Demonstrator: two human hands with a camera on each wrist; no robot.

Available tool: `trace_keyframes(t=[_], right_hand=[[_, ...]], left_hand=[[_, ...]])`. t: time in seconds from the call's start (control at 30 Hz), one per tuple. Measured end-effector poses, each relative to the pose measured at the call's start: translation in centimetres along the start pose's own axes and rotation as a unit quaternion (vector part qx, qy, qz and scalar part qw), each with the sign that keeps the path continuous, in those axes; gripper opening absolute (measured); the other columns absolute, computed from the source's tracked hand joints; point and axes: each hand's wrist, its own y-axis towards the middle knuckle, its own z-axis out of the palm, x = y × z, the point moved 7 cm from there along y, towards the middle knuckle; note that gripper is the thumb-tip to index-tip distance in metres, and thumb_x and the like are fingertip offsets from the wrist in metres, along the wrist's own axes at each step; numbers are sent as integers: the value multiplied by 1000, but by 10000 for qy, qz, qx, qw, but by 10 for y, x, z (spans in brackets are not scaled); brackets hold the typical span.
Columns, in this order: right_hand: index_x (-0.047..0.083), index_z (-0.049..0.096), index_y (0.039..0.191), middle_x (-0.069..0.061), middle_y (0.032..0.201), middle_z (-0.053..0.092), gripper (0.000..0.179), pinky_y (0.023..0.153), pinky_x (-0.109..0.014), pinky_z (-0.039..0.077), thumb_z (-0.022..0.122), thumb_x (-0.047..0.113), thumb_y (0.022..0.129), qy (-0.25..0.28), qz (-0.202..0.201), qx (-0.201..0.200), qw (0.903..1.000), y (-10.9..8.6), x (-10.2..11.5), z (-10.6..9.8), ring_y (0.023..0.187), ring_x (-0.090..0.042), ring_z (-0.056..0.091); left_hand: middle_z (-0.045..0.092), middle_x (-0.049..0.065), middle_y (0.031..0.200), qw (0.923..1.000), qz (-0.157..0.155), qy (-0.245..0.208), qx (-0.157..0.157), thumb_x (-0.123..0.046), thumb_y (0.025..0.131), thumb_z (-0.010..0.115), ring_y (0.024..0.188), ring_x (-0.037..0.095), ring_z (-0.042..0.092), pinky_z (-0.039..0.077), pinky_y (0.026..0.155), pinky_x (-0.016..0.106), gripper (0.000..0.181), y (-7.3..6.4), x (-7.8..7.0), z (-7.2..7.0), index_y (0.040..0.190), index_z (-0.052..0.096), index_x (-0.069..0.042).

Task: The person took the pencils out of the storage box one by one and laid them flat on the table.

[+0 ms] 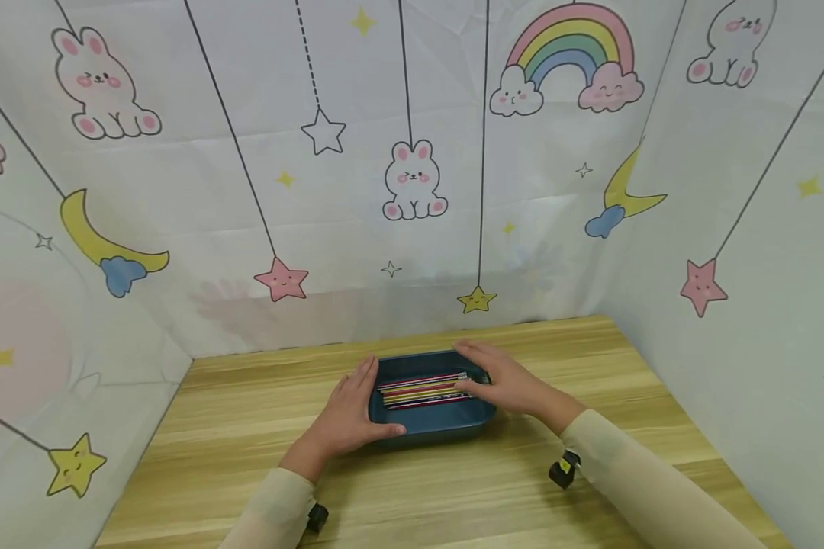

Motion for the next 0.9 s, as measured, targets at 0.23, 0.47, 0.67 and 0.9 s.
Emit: trace_keyframes(t=[0.23, 0.47, 0.67, 0.9], right_hand=[[9, 43, 171, -15, 174, 42, 76, 125, -67, 36, 69, 45, 111, -159, -263, 417, 9987, 13, 9, 14, 159, -41, 40], [10, 48, 169, -16, 170, 47, 73, 124, -65, 39, 71, 46, 110, -284, -325, 758, 9962, 26, 22, 25, 157, -40, 44], [7, 55, 163, -15, 158, 58, 65, 119, -59, 46, 71, 41, 111, -232, -469, 1010, 9935, 36, 28, 34, 146, -35, 54], [8, 67, 152, -6, 134, 70, 53, 105, -48, 54, 73, 39, 109, -364, -715, 1177, 9898, 45, 26, 49, 121, -23, 65]], left_hand=[[14, 18, 184, 10000, -47, 18, 62, -79, 85, 81, 170, 36, 13, 14, 134, 64, 138, 0, 0, 1, 177, 14, -2], [12, 17, 185, 9999, -72, -29, 106, -81, 85, 79, 171, 34, 12, 13, 134, 63, 139, -1, 0, 0, 178, 12, -4], [10, 14, 185, 9999, -95, -45, 101, -83, 84, 78, 171, 33, 12, 12, 134, 63, 139, 0, 2, 1, 178, 12, -5], [9, 11, 186, 9999, -113, -95, 84, -86, 84, 76, 171, 32, 11, 13, 134, 63, 139, 0, 4, 2, 178, 12, -6]])
